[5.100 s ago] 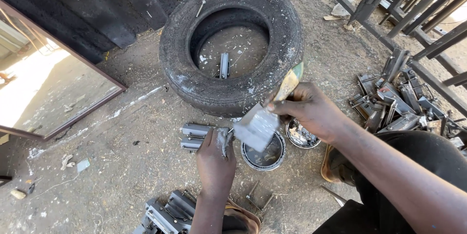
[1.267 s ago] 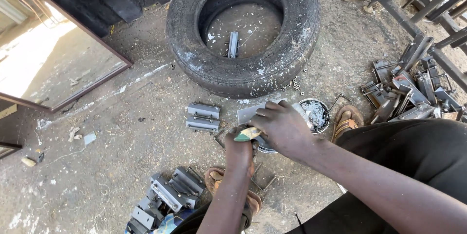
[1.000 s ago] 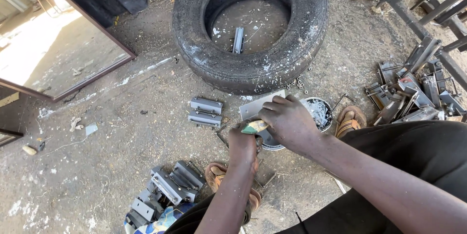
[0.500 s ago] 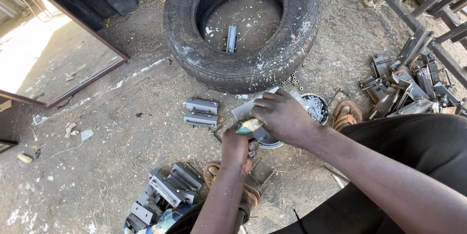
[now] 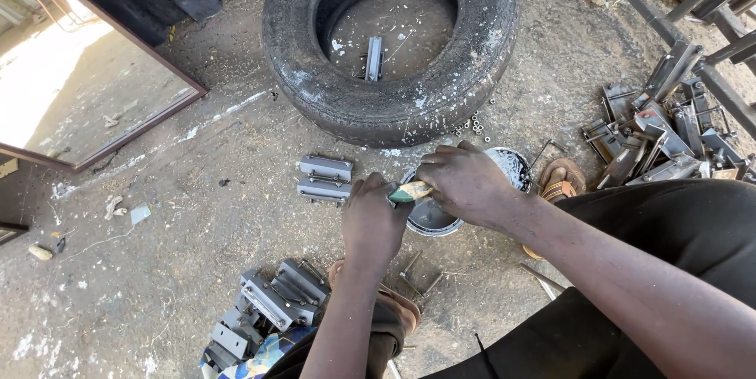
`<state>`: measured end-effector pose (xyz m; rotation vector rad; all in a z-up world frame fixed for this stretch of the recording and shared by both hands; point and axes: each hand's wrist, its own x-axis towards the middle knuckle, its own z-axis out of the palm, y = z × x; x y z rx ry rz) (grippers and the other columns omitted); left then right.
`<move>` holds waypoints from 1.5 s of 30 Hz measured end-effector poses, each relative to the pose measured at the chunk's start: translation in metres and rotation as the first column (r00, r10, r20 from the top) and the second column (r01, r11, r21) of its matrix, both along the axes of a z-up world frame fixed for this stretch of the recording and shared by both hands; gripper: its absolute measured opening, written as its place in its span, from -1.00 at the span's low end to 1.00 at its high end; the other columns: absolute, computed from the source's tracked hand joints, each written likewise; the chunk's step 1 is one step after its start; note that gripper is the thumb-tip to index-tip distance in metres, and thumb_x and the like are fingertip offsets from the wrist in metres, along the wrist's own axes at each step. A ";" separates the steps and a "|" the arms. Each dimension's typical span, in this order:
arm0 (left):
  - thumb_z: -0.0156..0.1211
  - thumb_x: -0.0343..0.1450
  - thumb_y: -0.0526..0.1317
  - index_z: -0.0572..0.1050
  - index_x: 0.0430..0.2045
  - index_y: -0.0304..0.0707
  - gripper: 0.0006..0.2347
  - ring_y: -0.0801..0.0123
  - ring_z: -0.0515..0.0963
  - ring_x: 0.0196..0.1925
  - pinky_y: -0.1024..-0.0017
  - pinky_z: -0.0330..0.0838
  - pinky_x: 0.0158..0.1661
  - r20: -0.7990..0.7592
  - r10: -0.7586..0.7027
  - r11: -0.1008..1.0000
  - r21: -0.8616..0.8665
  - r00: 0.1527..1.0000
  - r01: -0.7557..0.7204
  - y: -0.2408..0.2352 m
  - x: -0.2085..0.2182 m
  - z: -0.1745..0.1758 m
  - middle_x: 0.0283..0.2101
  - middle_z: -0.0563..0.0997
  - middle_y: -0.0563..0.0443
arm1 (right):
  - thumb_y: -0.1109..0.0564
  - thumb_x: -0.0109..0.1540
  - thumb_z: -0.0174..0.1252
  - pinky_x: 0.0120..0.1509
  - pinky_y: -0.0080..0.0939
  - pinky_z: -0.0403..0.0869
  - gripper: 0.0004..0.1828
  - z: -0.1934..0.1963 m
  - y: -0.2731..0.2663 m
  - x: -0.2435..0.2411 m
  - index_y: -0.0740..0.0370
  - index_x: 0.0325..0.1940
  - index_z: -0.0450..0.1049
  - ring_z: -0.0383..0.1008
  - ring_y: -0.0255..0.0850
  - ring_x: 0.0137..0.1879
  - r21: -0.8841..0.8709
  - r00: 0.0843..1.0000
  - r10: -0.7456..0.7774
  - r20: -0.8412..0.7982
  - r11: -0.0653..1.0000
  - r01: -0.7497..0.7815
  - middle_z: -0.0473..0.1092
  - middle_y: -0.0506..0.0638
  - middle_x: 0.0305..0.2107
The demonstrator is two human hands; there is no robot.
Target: Painting metal components with a brush and assembling them with bolts.
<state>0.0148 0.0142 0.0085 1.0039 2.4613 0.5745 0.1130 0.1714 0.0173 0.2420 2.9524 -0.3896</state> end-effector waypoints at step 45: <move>0.05 0.45 -0.15 0.55 -0.55 -0.11 -0.80 0.27 0.69 0.06 0.35 0.41 -0.04 0.687 0.682 0.525 -0.221 0.251 -0.822 -0.023 -0.057 0.068 -0.10 0.80 -0.03 | -0.24 0.24 -0.08 0.06 0.07 0.52 -0.43 -0.381 -0.080 0.107 0.18 0.10 0.49 0.55 0.07 0.14 -0.239 0.498 0.071 0.864 0.929 0.282 0.51 0.16 0.02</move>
